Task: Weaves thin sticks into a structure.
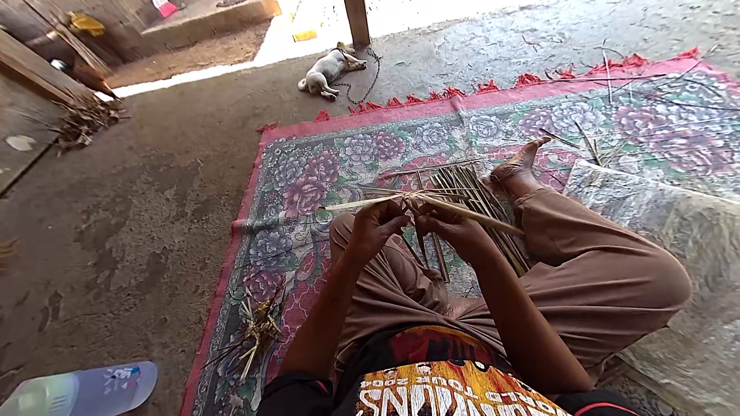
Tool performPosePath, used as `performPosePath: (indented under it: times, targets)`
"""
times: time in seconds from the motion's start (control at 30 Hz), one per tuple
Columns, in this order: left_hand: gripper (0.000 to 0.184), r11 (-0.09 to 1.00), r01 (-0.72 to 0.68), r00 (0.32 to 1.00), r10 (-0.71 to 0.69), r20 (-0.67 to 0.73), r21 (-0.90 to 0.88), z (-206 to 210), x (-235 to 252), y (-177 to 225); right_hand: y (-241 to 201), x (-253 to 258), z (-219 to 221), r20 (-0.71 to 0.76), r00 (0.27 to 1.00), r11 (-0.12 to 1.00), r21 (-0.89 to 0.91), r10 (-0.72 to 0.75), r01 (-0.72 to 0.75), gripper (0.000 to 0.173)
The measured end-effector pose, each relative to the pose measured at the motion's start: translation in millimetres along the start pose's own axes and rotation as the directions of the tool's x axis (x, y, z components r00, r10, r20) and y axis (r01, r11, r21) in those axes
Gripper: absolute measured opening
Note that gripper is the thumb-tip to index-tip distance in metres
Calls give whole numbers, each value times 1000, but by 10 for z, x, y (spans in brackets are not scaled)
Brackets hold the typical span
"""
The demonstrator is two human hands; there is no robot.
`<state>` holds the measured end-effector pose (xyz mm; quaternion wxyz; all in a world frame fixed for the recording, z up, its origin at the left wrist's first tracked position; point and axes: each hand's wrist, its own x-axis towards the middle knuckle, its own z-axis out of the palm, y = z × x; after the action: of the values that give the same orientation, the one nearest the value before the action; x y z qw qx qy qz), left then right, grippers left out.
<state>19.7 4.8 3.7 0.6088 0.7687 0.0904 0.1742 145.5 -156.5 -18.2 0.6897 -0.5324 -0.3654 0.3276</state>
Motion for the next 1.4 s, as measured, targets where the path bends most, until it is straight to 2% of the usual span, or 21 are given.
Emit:
performPosePath:
  times: [0.13,0.23,0.37,0.53,0.67,0.77,0.83,0.93,1.07,1.23,1.3,1.4]
  targets:
    - [10,993,75,997,-75,3,-88,104,-32,115,-10,13,100,-127,991,999,-16,-31,30,7]
    - [8,988,0,1000,3,17,-154,120,-32,97,0,12,107,-188,981,992,-121,-42,19,12]
    - [14,971,56,997,-41,68,-233,63,-25,82,-7,1,31,-61,997,983,-179,-42,31,10]
    - [22,892,148,989,-126,79,-426,-22,-23,38,80,20,-109,90,996,994,105,-21,11,9]
    - [21,950,80,993,-50,105,-303,-15,-17,6,101,15,-86,143,990,961,275,-4,-35,10]
    - [11,992,2,1000,0,21,-122,22,-27,-13,74,7,-70,134,991,960,278,4,-41,13]
    - [10,998,-16,999,14,-34,-67,45,-29,-24,50,5,-49,86,996,965,256,38,-59,16]
    - [10,988,-22,998,12,-67,-153,100,-26,-46,10,-4,1,3,995,973,207,100,-99,16]
    - [7,969,17,996,-39,-83,-245,169,-36,-2,26,4,30,-51,994,976,199,101,-89,14]
    - [8,972,36,994,-58,-89,-230,185,-45,2,65,27,4,-43,998,983,177,50,-42,14]
    - [10,981,48,993,-67,-99,-186,178,-57,7,90,33,8,-80,997,994,107,-10,19,17]
    - [17,969,125,987,-143,-71,-213,171,-53,62,114,37,36,-164,985,995,71,-60,72,15]
